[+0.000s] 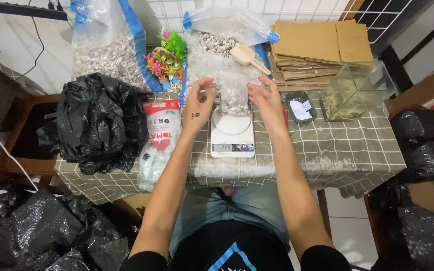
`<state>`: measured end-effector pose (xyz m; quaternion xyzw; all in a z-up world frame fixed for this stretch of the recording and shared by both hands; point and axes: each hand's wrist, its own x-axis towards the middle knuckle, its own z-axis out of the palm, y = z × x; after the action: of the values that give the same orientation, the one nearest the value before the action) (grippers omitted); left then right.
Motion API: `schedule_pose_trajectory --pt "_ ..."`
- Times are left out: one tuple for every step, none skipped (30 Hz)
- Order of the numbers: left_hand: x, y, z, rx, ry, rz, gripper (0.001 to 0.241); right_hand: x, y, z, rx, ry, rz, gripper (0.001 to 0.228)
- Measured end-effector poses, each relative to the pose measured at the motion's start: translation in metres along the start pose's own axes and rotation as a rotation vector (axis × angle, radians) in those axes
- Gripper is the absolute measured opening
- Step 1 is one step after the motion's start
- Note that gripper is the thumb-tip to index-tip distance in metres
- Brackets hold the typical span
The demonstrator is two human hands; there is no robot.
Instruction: Scooping gravel from a large bag into a small bag on a digital scale to reach a specific weight.
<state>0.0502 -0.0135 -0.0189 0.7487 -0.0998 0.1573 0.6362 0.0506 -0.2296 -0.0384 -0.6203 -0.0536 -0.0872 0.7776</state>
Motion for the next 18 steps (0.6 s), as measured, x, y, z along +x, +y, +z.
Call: schedule_pose_trajectory --pt "0.001 -0.006 0.003 -0.001 0.001 0.0 0.028 0.001 0.007 -0.003 -0.001 -0.001 0.0 0.049" --pt "0.001 -0.012 0.007 0.009 -0.045 -0.013 0.033 0.003 0.014 -0.006 -0.06 -0.019 -0.002 0.051" --pt "0.001 -0.018 0.01 0.018 -0.091 -0.027 0.039 0.004 0.021 -0.009 -0.118 -0.036 -0.004 0.053" --pt "-0.002 -0.012 0.01 0.017 -0.09 -0.026 0.039 0.001 0.019 -0.006 -0.119 -0.037 -0.005 0.053" --pt "-0.005 -0.005 0.009 0.03 -0.113 -0.049 0.044 -0.002 0.016 -0.004 -0.15 -0.092 0.023 0.058" --pt "-0.007 0.001 0.009 0.043 -0.137 -0.07 0.05 -0.005 0.013 -0.001 -0.181 -0.145 0.05 0.063" --pt "-0.01 0.007 0.01 0.043 -0.137 -0.068 0.05 -0.006 0.011 0.001 -0.182 -0.145 0.048 0.063" --pt "-0.012 0.013 0.012 0.058 -0.148 -0.076 0.056 -0.006 0.009 0.003 -0.209 -0.146 0.05 0.067" --pt "-0.014 0.02 0.014 0.074 -0.159 -0.083 0.061 -0.005 0.006 0.005 -0.236 -0.146 0.053 0.071" --pt "-0.012 0.011 0.014 0.072 -0.154 -0.079 0.061 -0.001 0.014 0.002 -0.238 -0.151 0.049 0.071" --pt "-0.009 0.002 0.014 0.089 -0.148 -0.085 0.062 0.003 0.022 -0.001 -0.263 -0.137 0.055 0.072" --pt "-0.007 -0.007 0.013 0.107 -0.142 -0.092 0.062 0.008 0.03 -0.003 -0.286 -0.122 0.062 0.074" --pt "-0.001 -0.019 0.017 0.107 -0.138 -0.089 0.062 0.014 0.034 -0.002 -0.287 -0.125 0.059 0.074" --pt "0.003 -0.032 0.02 0.121 -0.094 -0.11 0.061 0.017 0.039 -0.003 -0.304 -0.1 0.032 0.067" --pt "0.007 -0.045 0.023 0.135 -0.05 -0.131 0.06 0.02 0.044 -0.003 -0.321 -0.076 0.005 0.061" --pt "0.005 -0.034 0.022 0.135 -0.05 -0.134 0.06 0.02 0.04 0.0 -0.321 -0.076 0.008 0.061" --pt "0.005 -0.024 0.021 0.052 -0.025 -0.152 0.06 0.02 0.035 0.002 -0.302 -0.041 -0.004 0.057" --pt "0.007 -0.013 0.02 -0.032 -0.001 -0.165 0.06 0.022 0.029 0.004 -0.283 -0.006 -0.02 0.054"
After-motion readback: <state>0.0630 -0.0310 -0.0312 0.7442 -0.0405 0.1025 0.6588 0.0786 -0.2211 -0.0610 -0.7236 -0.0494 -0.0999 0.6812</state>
